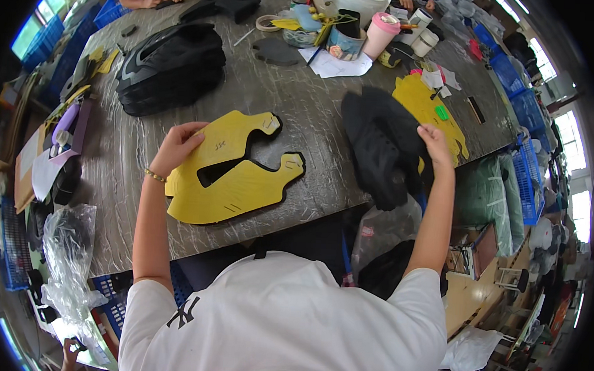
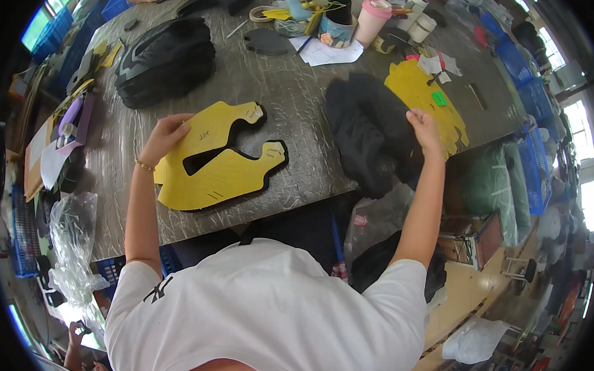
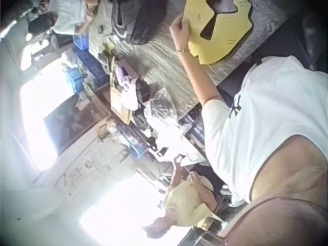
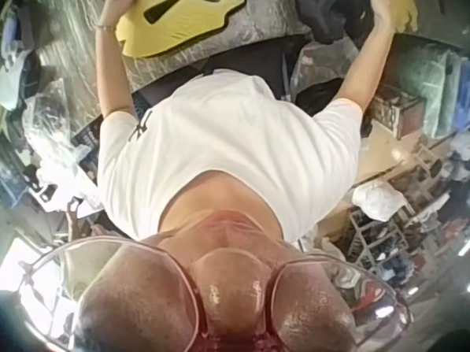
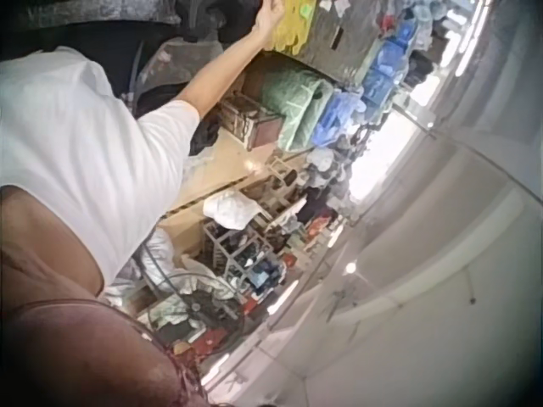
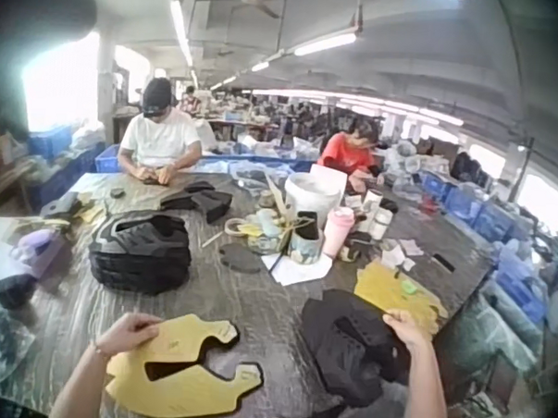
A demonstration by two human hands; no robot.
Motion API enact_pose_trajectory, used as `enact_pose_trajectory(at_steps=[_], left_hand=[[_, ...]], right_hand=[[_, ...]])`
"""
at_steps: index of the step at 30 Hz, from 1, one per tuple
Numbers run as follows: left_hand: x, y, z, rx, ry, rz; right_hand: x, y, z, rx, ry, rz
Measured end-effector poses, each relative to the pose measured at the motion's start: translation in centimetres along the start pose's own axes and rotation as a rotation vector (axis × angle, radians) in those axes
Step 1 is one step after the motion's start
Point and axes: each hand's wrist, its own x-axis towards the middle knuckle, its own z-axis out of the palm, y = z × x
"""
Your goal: The person aligns a template onto material pieces on a table, traces lines through the template openings using a pen, and lifts the template to set aside the marked pieces.
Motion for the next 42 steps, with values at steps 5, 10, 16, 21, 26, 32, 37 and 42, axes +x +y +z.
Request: enact_pose_trajectory(at_steps=[5,10,16,21,26,32,37,42], left_hand=[[0.5,-1.0,2.1,0.797,0.38,0.404],[4.2,0.5,6.2,0.698,0.131,0.429],[7.4,-0.5,7.6,0.689,-0.021,0.395],[7.3,1.1,8.8,0.667,-0.009,0.298],[7.3,0.7,8.4,0.668,0.028,0.307],[7.2,0.5,8.6,0.645,0.076,0.315],[7.0,0.3,8.7,0.598,0.098,0.3],[7.0,0.2,8.6,0.552,0.105,0.313]], right_hand=[[1.1,5.5,3.1,-0.107,0.098,0.031],[0.0,2.8,5.1,-0.507,0.142,0.046],[-7.6,-11.6,14.6,-0.405,-0.145,-0.524],[-11.0,-14.0,20.1,-0.402,-0.416,-0.665],[-10.8,-13.7,21.5,-0.488,-0.415,-0.696],[-10.7,-14.2,21.7,-0.536,-0.437,-0.707],[-10.0,-15.4,21.2,-0.34,-0.41,-0.637],[-6.5,-17.9,21.5,-0.18,-0.056,-0.643]])
